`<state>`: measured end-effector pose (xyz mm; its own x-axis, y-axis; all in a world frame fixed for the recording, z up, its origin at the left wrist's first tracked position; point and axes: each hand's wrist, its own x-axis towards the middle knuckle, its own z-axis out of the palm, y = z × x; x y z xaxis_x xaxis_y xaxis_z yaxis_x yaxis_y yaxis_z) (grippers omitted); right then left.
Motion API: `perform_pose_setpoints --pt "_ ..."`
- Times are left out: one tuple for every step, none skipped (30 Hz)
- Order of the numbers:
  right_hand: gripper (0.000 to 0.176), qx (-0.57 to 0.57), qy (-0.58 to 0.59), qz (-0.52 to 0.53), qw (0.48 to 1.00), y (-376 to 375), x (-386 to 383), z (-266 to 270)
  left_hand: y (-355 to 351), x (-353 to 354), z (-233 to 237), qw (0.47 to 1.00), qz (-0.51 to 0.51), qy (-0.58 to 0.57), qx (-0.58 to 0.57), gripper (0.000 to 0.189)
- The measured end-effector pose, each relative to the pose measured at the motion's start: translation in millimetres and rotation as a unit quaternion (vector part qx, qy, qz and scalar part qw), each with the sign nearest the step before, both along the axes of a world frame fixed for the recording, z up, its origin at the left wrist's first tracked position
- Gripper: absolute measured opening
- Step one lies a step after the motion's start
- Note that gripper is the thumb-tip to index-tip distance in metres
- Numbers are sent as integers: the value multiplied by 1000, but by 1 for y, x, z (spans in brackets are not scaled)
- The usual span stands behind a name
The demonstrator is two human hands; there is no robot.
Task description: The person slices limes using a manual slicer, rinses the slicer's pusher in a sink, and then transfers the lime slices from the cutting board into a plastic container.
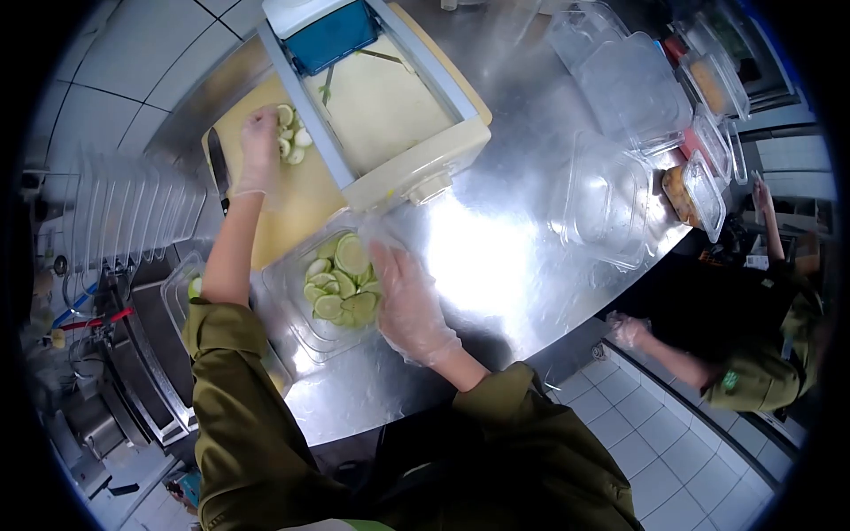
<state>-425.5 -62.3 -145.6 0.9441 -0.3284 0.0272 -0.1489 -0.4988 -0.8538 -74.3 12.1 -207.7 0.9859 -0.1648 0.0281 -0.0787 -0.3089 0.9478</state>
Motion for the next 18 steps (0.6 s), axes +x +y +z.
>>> perform_pose_setpoints --pt "77 -2 0 1 1000 0 0 1 4 -10 19 998 27 48 -4 27" --pt "77 0 -12 2 1000 0 0 1 16 -19 30 999 -16 22 -29 30" --pt "77 2 -23 4 1000 0 0 1 27 -26 37 997 -59 -3 -55 33" --pt "77 3 -35 5 999 0 0 1 38 -34 45 991 -101 -29 -81 36" --pt "77 7 -30 7 999 -1 0 2 44 -52 74 983 -181 -33 -21 38" --pt "76 10 -26 9 1000 -1 1 5 48 -65 89 984 -127 101 -71 34" --pt "76 14 -23 9 1000 -2 1 6 51 -79 102 963 -71 232 -118 31" --pt "75 17 -15 9 1000 -2 2 7 50 -102 116 969 -65 221 -91 27" --pt "74 20 -8 10 1000 -2 1 8 48 -129 128 974 -58 211 -64 22" --pt "73 22 -1 10 1000 -2 1 8 48 -155 142 973 -76 213 -45 18" --pt "73 22 0 11 1000 -2 1 8 50 -178 150 972 -94 215 -26 15" --pt "72 22 0 13 1000 -2 1 6 54 -192 147 973 -150 172 25 12" --pt "72 22 0 16 1000 -1 2 5 67 -197 125 964 -251 78 45 11" --pt "72 25 2 20 1000 -1 2 3 68 -205 127 941 -314 80 93 17" --pt "73 26 5 24 999 -1 1 2 69 -206 131 892 -398 -61 204 22" --pt "73 27 9 27 999 -1 0 1 68 -207 137 806 -465 -198 308 27" --pt "73 26 9 31 999 -2 0 0 70 -205 135 828 -457 -172 274 30" --pt "74 26 9 34 999 -2 1 -1 72 -199 132 849 -449 -146 238 34"
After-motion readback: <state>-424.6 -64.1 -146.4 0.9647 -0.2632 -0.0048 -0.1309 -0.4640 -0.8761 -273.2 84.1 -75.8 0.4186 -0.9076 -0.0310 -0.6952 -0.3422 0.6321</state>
